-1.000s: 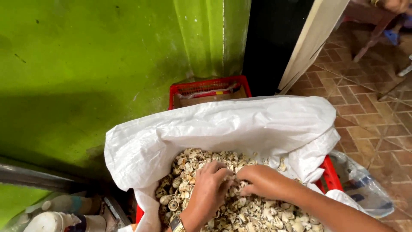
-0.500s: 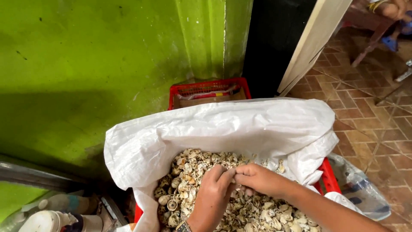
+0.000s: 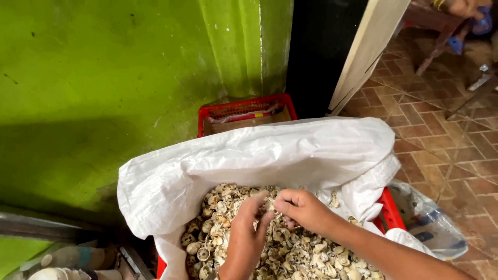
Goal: Sorting through a large bag of crushed eggshells to remove impurities or select specific pieces.
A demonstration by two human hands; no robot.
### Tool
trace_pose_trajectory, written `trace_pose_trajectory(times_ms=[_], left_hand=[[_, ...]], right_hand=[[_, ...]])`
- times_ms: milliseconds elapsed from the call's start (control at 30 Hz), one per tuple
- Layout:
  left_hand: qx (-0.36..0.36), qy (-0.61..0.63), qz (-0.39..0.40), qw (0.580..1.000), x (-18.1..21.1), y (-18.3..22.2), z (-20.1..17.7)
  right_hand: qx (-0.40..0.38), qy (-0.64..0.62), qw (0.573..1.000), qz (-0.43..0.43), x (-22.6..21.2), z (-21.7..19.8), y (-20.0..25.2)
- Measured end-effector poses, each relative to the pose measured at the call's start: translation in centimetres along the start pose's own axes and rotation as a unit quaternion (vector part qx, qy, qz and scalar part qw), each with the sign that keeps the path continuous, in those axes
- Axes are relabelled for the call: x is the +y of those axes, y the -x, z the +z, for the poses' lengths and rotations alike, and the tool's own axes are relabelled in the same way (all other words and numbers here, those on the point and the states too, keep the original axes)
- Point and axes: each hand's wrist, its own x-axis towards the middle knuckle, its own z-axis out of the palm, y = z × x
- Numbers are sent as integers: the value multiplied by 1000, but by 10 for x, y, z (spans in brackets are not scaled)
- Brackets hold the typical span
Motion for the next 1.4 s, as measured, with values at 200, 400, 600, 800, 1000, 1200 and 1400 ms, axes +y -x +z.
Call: trace_pose_trajectory(times_ms=[200, 400, 600, 800, 1000, 1200, 1400], left_hand=[[21, -150, 182, 972, -5, 0, 2], [27, -245, 190, 950, -17, 2, -4], [21, -315, 243, 917, -9, 4, -11], [20, -288, 259, 922, -13, 7, 0], [-6, -243, 242, 939, -2, 3, -4], [-46, -110, 143, 983, -2, 3, -5], [-20, -106, 108, 988, -9, 4, 4]], right_hand=[[-44, -57, 997, 14, 5, 3, -2], [-88, 15, 995, 34, -3, 1, 3], [-158, -171, 972, -23, 17, 1, -8], [-92, -210, 973, 8, 10, -2, -9], [-112, -159, 980, 27, 8, -4, -10], [-151, -118, 981, 43, 10, -11, -11], [-127, -193, 971, 67, 10, -7, -13]])
